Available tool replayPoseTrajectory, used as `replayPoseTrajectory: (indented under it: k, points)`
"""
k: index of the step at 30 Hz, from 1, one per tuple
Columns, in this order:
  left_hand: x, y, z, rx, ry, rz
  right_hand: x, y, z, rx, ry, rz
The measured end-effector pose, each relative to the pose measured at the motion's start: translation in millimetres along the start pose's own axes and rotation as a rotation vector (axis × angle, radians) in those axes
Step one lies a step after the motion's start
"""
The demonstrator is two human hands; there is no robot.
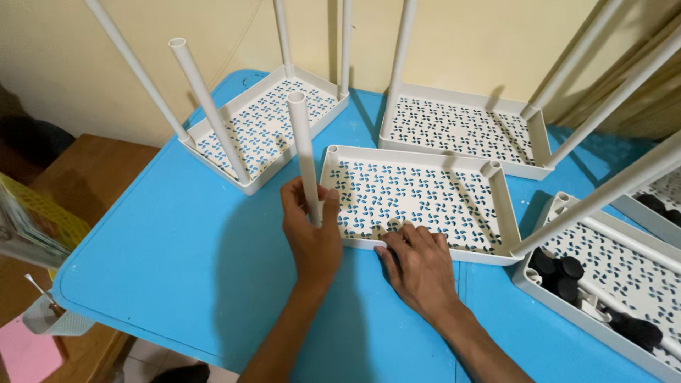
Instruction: The person assembles a multi-tier plastic shelving unit by inserting white vertical poles into the corners of perforated trays and then attaching black feet to the base. The person stacks the trays onto the poles to form a two-tier structure.
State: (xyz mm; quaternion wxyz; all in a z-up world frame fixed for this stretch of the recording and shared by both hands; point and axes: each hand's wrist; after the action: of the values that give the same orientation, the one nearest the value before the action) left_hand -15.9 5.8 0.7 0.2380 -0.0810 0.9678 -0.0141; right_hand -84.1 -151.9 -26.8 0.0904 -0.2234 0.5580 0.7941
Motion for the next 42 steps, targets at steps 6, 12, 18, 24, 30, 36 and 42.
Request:
replayPoseTrajectory:
  k: [6,12,18,24,30,36,42]
  points:
    - [9.0,-26.3,-2.0,-0.17,-0.146,-0.122,0.5,-0.8,-1.4,0.002,-0.004,0.009]
    - [-5.0,-21.0,9.4,-0.089,0.173,-0.152,-0.7,1.5,0.3,-0.003,-0.013,0.004]
    - [-19.2,-13.9,20.3,-0.103,0.051,-0.064,-2.2,2.0,0.2,0.014,-0.026,0.022]
    - [-22.0,-6.8,21.2,-0.024,0.092,0.034,-1.8,1.6,0.5,0.005,-0.033,0.032]
    - [-29.0,6.1,25.6,0.08,0.134,0.217,-1.7,-0.1,-0.8,-0.002,-0.024,0.022]
    - [-34.0,16.9,34.4,0.149,0.179,0.371,-2.2,-0.5,-0.6,0.013,-0.024,0.013]
    - [-44.2,28.2,48.0,0.315,0.237,0.579,-2.5,-1.3,-0.6,0.012,-0.038,0.035]
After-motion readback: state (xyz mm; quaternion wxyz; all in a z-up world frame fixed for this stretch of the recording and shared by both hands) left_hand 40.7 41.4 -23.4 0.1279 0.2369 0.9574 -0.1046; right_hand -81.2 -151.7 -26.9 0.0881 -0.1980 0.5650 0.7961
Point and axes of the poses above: each hand's wrist, its own x-axis away from the middle knuckle, its own y-axis out of the back of the hand, z = x × y, and after that the axes turned 4 degrees about z, right-handed
